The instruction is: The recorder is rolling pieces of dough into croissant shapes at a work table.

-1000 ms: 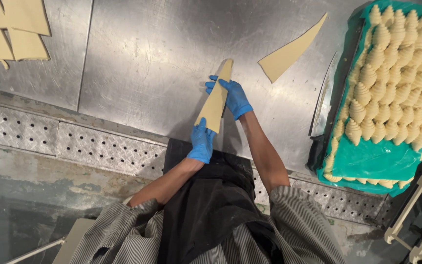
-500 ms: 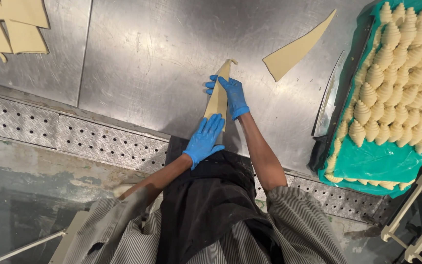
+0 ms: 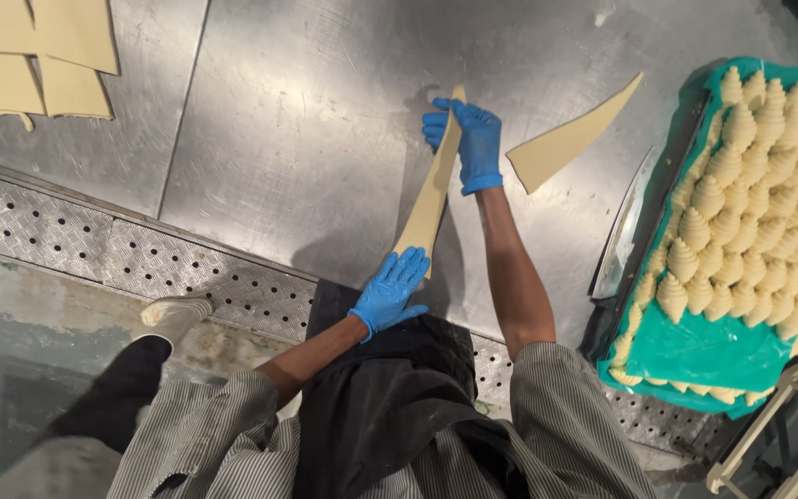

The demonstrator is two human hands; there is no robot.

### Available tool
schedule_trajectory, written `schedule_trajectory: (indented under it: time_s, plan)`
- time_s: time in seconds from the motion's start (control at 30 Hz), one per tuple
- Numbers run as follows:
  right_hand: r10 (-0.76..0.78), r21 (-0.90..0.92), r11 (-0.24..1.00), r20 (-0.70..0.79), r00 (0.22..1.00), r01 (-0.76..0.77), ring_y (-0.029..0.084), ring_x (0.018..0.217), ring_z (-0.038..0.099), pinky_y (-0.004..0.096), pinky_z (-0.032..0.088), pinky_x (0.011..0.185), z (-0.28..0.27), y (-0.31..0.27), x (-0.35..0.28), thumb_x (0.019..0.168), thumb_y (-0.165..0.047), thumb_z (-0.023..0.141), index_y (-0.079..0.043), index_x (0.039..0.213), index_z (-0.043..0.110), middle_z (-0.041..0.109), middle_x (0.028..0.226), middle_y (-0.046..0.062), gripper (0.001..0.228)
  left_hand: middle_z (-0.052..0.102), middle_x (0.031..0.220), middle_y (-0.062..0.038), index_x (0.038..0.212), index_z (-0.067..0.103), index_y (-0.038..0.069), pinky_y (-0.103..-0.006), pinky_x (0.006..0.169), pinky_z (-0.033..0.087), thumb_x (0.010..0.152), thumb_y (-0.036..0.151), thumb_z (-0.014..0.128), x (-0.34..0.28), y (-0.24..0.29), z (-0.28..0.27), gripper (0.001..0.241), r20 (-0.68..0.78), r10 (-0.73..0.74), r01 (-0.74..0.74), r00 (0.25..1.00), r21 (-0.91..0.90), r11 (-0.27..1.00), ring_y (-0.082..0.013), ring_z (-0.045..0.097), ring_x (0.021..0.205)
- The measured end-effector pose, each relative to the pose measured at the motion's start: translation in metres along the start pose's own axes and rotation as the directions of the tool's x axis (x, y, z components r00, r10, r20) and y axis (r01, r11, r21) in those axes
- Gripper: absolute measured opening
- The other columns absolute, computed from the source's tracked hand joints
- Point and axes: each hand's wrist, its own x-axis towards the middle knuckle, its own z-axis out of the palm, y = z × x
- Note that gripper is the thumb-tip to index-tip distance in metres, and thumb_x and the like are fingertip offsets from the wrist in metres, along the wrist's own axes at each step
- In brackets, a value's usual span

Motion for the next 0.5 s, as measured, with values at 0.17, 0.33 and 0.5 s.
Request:
schedule_trajectory:
  time_s: [0.17,0.33,0.5]
  plan:
    - [-0.037,0.006,0.999,0.015,0.999,0.037,0.025,0.068,0.073,0.037,0.062,0.063,0.009,-0.020,0.045,0.103,-0.017,0.061,0.012,0.114,0.069,0.076,0.089,0.020,0.033,0.031,0.165,-0.017,0.159,0.031,0.000,-0.0489,0.128,0.010,0.092,0.065,0.056,0.001,0.000,0.000,0.097,0.022,-0.008,0.007,1.000,0.007,1.000,-0.0319,0.020,0.156]
    - [-0.052,0.057,0.997,-0.005,0.999,0.053,0.023,0.065,0.070,0.037,0.060,0.060,-0.001,-0.017,0.096,0.103,-0.015,0.061,0.013,0.110,0.070,0.074,0.085,0.018,0.030,0.029,0.166,-0.016,0.159,0.030,0.000,-0.0489,0.128,0.009,0.094,0.066,0.051,0.000,-0.003,0.003,0.095,0.016,-0.004,0.003,1.000,0.067,0.998,-0.0311,0.019,0.157]
    - [-0.073,0.046,0.996,-0.022,0.997,0.074,0.022,0.061,0.068,0.036,0.058,0.055,-0.006,-0.024,0.128,0.103,-0.016,0.062,0.011,0.107,0.071,0.073,0.082,0.017,0.029,0.025,0.168,-0.016,0.161,0.028,0.001,-0.0478,0.129,0.007,0.096,0.068,0.047,0.000,-0.005,0.008,0.095,0.046,-0.006,0.004,0.999,0.035,0.999,-0.0311,0.015,0.158]
